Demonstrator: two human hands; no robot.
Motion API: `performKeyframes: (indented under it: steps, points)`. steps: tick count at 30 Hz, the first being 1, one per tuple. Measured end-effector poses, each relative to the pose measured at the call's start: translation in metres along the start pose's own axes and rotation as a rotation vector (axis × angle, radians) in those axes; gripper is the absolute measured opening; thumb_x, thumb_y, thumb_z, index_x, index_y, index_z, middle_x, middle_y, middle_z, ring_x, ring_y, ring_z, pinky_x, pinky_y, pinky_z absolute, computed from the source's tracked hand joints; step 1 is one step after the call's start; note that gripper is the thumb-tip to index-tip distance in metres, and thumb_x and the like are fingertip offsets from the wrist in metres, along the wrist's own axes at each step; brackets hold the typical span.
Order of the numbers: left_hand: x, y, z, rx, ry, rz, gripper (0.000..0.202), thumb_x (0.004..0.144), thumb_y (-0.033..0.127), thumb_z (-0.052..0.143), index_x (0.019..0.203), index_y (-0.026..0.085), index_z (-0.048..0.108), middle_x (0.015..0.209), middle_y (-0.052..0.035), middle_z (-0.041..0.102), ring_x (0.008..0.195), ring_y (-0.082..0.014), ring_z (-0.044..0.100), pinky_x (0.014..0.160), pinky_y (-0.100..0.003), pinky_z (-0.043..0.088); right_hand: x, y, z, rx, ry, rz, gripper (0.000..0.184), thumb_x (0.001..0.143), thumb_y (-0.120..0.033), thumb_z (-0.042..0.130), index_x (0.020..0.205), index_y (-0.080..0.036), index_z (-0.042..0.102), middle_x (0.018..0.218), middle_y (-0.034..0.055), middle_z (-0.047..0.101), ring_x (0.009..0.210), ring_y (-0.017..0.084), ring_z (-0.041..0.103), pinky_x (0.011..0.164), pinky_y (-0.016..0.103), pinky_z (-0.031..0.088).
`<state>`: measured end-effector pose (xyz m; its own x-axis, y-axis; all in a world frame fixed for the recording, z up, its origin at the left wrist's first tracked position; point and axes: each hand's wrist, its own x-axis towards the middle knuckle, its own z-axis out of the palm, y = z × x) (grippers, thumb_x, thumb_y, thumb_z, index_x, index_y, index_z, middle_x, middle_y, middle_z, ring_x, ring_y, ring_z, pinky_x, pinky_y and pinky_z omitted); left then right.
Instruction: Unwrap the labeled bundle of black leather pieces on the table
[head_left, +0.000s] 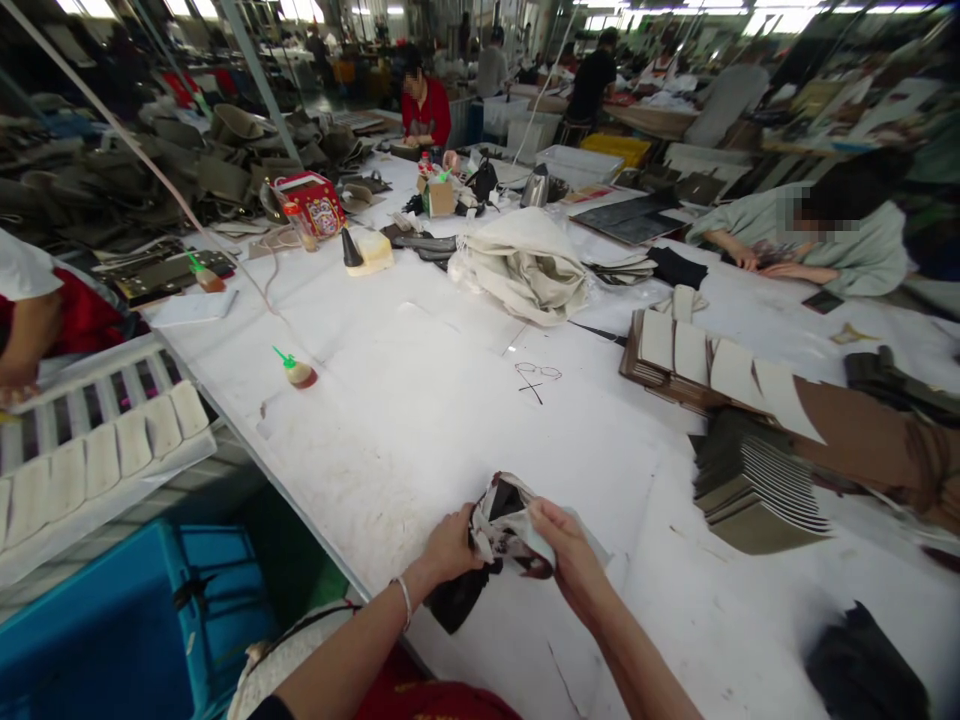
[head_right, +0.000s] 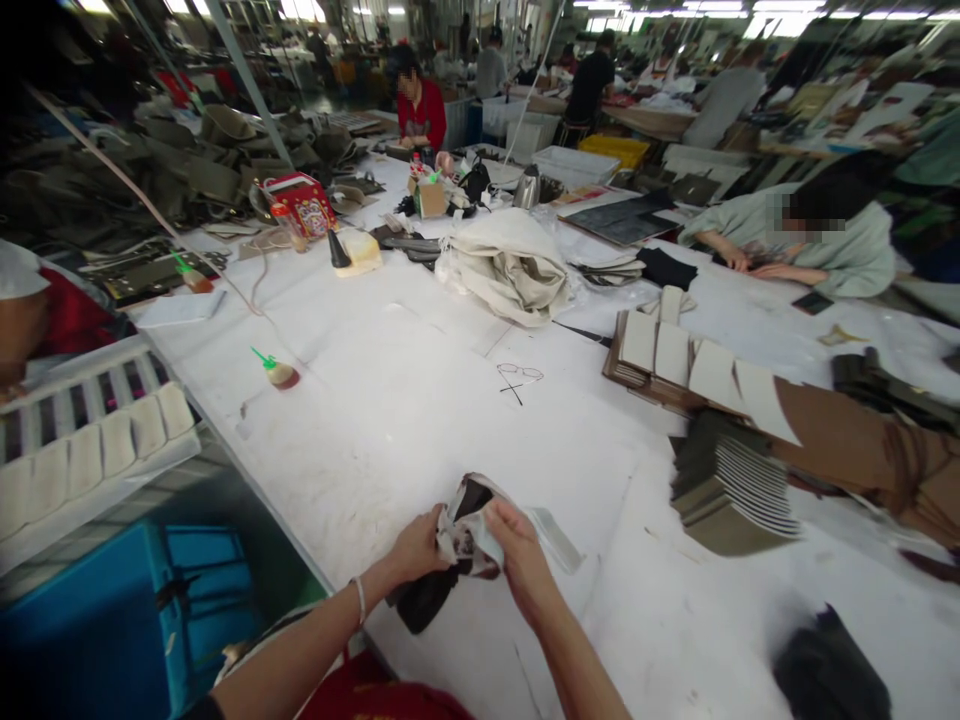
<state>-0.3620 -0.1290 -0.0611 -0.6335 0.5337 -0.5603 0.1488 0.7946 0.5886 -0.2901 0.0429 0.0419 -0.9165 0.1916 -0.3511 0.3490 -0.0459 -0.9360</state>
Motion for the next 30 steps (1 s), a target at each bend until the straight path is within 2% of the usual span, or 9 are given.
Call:
performKeyframes:
  steps: [4, 6, 11, 13, 15, 19, 21, 27, 30]
  points:
    - [0.003, -0.001, -0.006, 0.027, -0.027, 0.019, 0.065, 0.06, 0.031, 0.071, 0.119, 0.023, 0.044, 0.109, -0.0065, 0.065, 0.1, -0.0287, 0.061, 0.081, -0.033, 0.045, -0.025, -0.074, -0.055, 0.236, 0.175, -0.11, 0.042, 0.087, -0.061, 0.044, 0.071, -0.024, 0.036, 0.049, -0.0093, 0.025, 0.042, 0.009, 0.023, 0.045, 0.024, 0.031]
    - [0.004, 0.001, -0.006, 0.038, -0.03, 0.038, 0.065, 0.06, 0.03, 0.071, 0.118, 0.023, 0.045, 0.108, -0.0064, 0.065, 0.099, -0.0289, 0.061, 0.08, -0.033, 0.045, -0.032, -0.099, -0.082, 0.271, 0.269, -0.14, 0.037, 0.083, -0.054, 0.056, 0.07, -0.023, 0.043, 0.05, -0.0076, 0.031, 0.042, 0.008, 0.023, 0.042, 0.023, 0.027]
    - [0.005, 0.007, -0.006, 0.065, -0.033, 0.046, 0.066, 0.058, 0.028, 0.071, 0.119, 0.024, 0.045, 0.107, -0.0061, 0.065, 0.099, -0.0294, 0.061, 0.082, -0.034, 0.045, -0.013, -0.089, -0.114, -0.146, 0.532, -0.206, 0.035, 0.084, -0.058, 0.047, 0.091, -0.024, 0.054, 0.077, 0.0021, 0.055, 0.066, 0.018, 0.053, 0.064, 0.034, 0.047]
    - [0.004, 0.008, -0.005, 0.079, -0.025, 0.036, 0.068, 0.058, 0.027, 0.07, 0.121, 0.024, 0.044, 0.107, -0.0065, 0.065, 0.099, -0.0293, 0.061, 0.082, -0.034, 0.045, 0.0, -0.064, -0.109, -0.375, 0.625, -0.194, 0.049, 0.08, -0.059, 0.05, 0.113, -0.022, 0.051, 0.108, 0.0101, 0.056, 0.097, 0.027, 0.054, 0.082, 0.042, 0.045]
    - [0.002, 0.009, -0.002, 0.098, -0.006, 0.035, 0.071, 0.057, 0.026, 0.069, 0.122, 0.022, 0.043, 0.109, -0.0082, 0.064, 0.1, -0.0303, 0.06, 0.084, -0.036, 0.044, 0.008, -0.035, -0.092, -0.487, 0.572, -0.163, 0.054, 0.079, -0.055, 0.054, 0.121, -0.02, 0.051, 0.118, 0.0121, 0.055, 0.102, 0.028, 0.053, 0.087, 0.043, 0.042]
    - [0.0, 0.01, 0.004, 0.143, 0.034, 0.04, 0.07, 0.059, 0.025, 0.067, 0.124, 0.018, 0.042, 0.109, -0.0113, 0.063, 0.101, -0.0315, 0.058, 0.087, -0.038, 0.043, 0.012, 0.02, -0.035, -0.599, 0.205, -0.055, 0.031, 0.086, -0.041, 0.046, 0.068, -0.021, 0.063, 0.063, 0.0019, 0.062, 0.059, 0.019, 0.057, 0.061, 0.03, 0.043]
    - [0.0, 0.01, 0.006, 0.161, 0.046, 0.04, 0.069, 0.061, 0.027, 0.066, 0.125, 0.018, 0.041, 0.108, -0.0115, 0.062, 0.101, -0.0315, 0.057, 0.087, -0.039, 0.042, 0.013, 0.038, -0.011, -0.649, 0.131, -0.025, 0.032, 0.086, -0.033, 0.046, 0.06, -0.021, 0.059, 0.06, 0.0022, 0.061, 0.059, 0.019, 0.057, 0.06, 0.029, 0.041]
    - [0.002, 0.006, 0.009, 0.17, 0.057, 0.045, 0.073, 0.065, 0.036, 0.066, 0.13, 0.017, 0.038, 0.11, -0.0132, 0.062, 0.101, -0.0327, 0.056, 0.088, -0.04, 0.041, 0.019, 0.041, 0.006, -0.712, 0.075, -0.047, 0.025, 0.088, -0.032, 0.05, 0.072, -0.02, 0.065, 0.103, 0.0102, 0.064, 0.1, 0.026, 0.056, 0.086, 0.036, 0.038]
    - [0.003, 0.005, 0.01, 0.16, 0.067, 0.04, 0.072, 0.069, 0.036, 0.063, 0.133, 0.015, 0.037, 0.11, -0.0154, 0.061, 0.101, -0.0335, 0.056, 0.089, -0.042, 0.04, 0.019, 0.045, 0.008, -0.655, -0.061, 0.003, 0.032, 0.09, -0.036, 0.053, 0.064, -0.02, 0.062, 0.076, 0.0024, 0.067, 0.079, 0.018, 0.062, 0.077, 0.031, 0.043]
